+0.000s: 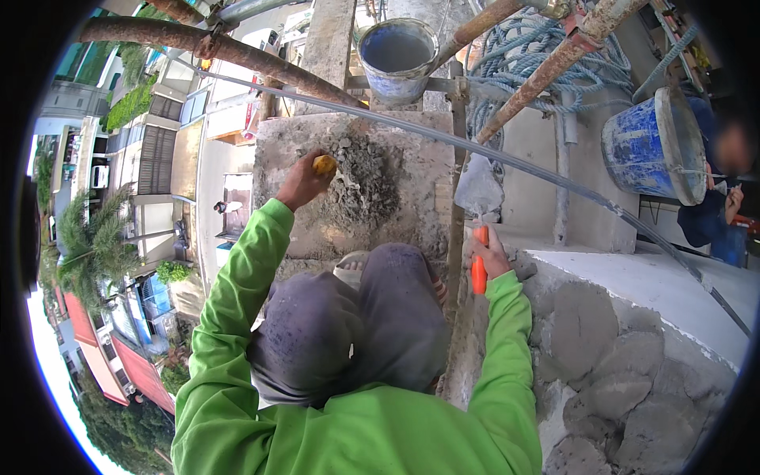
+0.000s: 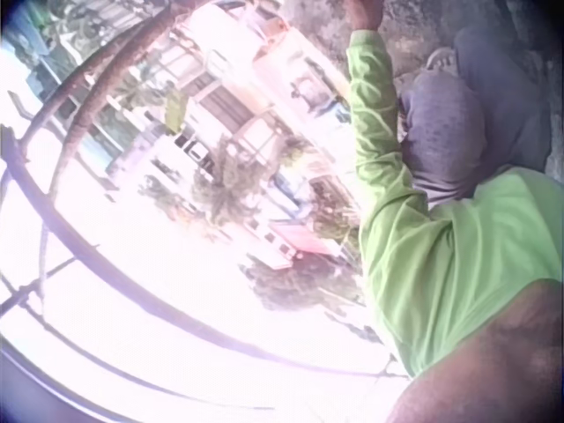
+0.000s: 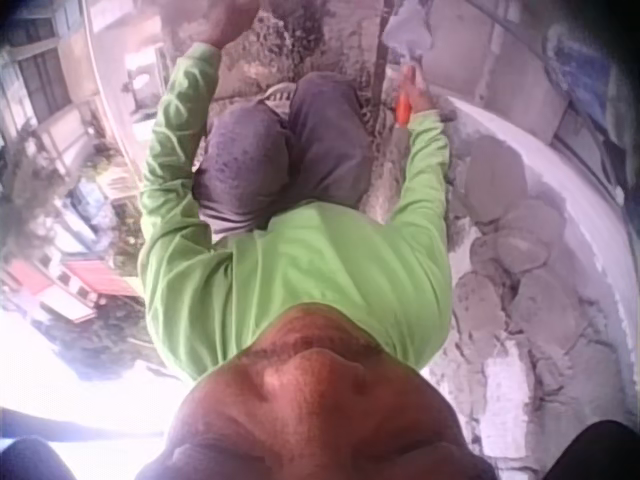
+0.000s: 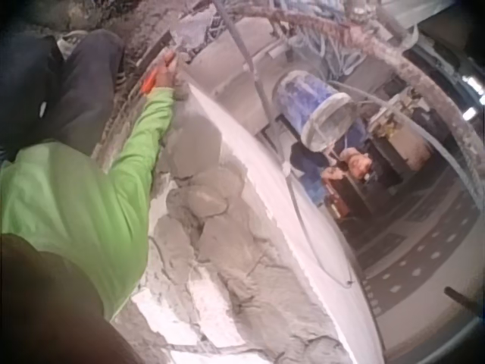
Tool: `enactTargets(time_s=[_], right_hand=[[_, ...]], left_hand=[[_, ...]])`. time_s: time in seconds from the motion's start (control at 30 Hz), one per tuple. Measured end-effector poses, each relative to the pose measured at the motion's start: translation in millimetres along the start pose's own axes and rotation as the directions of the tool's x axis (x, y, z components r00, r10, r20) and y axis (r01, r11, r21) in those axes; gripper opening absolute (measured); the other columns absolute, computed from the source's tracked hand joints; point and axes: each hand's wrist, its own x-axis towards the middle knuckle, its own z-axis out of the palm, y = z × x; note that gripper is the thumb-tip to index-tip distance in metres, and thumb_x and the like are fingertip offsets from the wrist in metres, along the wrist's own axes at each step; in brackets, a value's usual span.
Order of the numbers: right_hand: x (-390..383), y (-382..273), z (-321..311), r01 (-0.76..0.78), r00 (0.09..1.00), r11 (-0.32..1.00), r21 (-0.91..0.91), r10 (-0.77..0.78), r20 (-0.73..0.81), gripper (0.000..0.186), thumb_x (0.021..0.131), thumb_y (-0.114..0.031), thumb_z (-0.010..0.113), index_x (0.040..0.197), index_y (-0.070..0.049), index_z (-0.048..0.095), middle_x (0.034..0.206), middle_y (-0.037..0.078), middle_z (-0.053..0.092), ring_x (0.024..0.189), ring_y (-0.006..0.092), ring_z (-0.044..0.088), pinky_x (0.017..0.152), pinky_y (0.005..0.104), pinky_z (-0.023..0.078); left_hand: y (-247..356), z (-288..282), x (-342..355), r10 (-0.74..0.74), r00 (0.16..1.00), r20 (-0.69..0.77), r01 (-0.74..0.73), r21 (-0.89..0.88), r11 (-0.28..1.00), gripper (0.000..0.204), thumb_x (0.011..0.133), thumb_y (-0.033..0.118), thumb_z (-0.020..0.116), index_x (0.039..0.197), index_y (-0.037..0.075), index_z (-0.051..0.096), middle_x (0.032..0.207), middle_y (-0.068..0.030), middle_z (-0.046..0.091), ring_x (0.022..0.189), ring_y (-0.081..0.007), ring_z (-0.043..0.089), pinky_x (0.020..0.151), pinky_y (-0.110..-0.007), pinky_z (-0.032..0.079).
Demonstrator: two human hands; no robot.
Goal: The person scoops cement from a bucket using a trowel and applies it to a concrete surface. They use a yellow sponge to smooth the cement and a trowel to spread it evenly across the area.
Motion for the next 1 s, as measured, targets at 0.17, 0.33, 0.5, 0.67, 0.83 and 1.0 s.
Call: enactTargets(time_s=[0.17, 0.33, 0.5, 0.67, 0.83, 1.0], right_hand=[[29, -2, 15, -0.140, 0.987, 0.948, -0.287, 0.157, 0.036, 0.030, 0.088, -0.031, 0.058, 0.109, -0.012, 0.047, 0.069, 0.001, 0.047, 0.047, 0.0107, 0.047, 0.040, 0.0271, 0.040], [115, -12, 20, -0.163, 0.960, 0.851, -0.499, 0.253, 0.117, 0.041, 0.085, -0.039, 0.063, 0.112, -0.014, 0.045, 0.067, 0.000, 0.047, 0.045, 0.0091, 0.045, 0.039, 0.0269, 0.040], [193, -46, 73, -0.074, 0.920, 0.714, -0.696, 0.319, 0.229, 0.047, 0.082, -0.038, 0.066, 0.115, -0.011, 0.046, 0.070, 0.004, 0.049, 0.046, 0.0133, 0.047, 0.041, 0.0319, 0.043], [247, -86, 159, 0.152, 0.872, 0.419, -0.895, 0.370, 0.321, 0.046, 0.079, -0.032, 0.069, 0.112, -0.010, 0.048, 0.068, 0.006, 0.051, 0.046, 0.0152, 0.050, 0.042, 0.0327, 0.042], [178, -64, 206, 0.515, 0.854, -0.250, -0.820, 0.070, 0.515, 0.050, 0.073, -0.009, 0.060, 0.120, -0.012, 0.044, 0.098, 0.020, 0.064, 0.091, 0.0379, 0.063, 0.074, 0.0496, 0.048], [155, 28, 165, 0.407, 0.894, -0.233, -0.883, -0.095, 0.438, 0.040, 0.090, -0.019, 0.044, 0.128, -0.012, 0.032, 0.102, 0.025, 0.060, 0.087, 0.0429, 0.063, 0.076, 0.0529, 0.047]], left_hand=[[-12, -17, -28, 0.029, 0.988, 0.150, -0.037, 0.053, 0.998, 0.036, 0.073, 0.021, 0.070, 0.104, 0.005, 0.059, 0.091, -0.0169, 0.065, 0.085, -0.0309, 0.064, 0.074, -0.038, 0.049], [-25, -34, -61, -0.036, 0.979, 0.201, 0.050, -0.063, 0.997, 0.036, 0.072, 0.020, 0.071, 0.102, 0.004, 0.059, 0.090, -0.0132, 0.064, 0.081, -0.0222, 0.062, 0.074, -0.035, 0.048], [-36, -59, -96, -0.129, 0.980, 0.154, 0.146, -0.104, 0.984, 0.037, 0.072, 0.019, 0.072, 0.102, 0.003, 0.059, 0.088, -0.0102, 0.064, 0.081, -0.0193, 0.061, 0.074, -0.032, 0.048], [-56, -64, -111, -0.175, 0.975, 0.134, 0.192, -0.127, 0.973, 0.037, 0.072, 0.020, 0.073, 0.102, 0.003, 0.059, 0.087, -0.0094, 0.063, 0.079, -0.0185, 0.060, 0.072, -0.032, 0.048], [-57, -64, -125, -0.251, 0.958, 0.139, 0.274, -0.180, 0.945, 0.035, 0.073, 0.012, 0.075, 0.102, 0.003, 0.057, 0.091, -0.0036, 0.062, 0.082, -0.0124, 0.058, 0.076, -0.027, 0.049], [-56, -50, -107, -0.239, 0.966, 0.097, 0.254, -0.190, 0.948, 0.044, 0.070, 0.024, 0.077, 0.105, 0.004, 0.059, 0.091, -0.0090, 0.064, 0.083, -0.0178, 0.061, 0.077, -0.030, 0.048]])
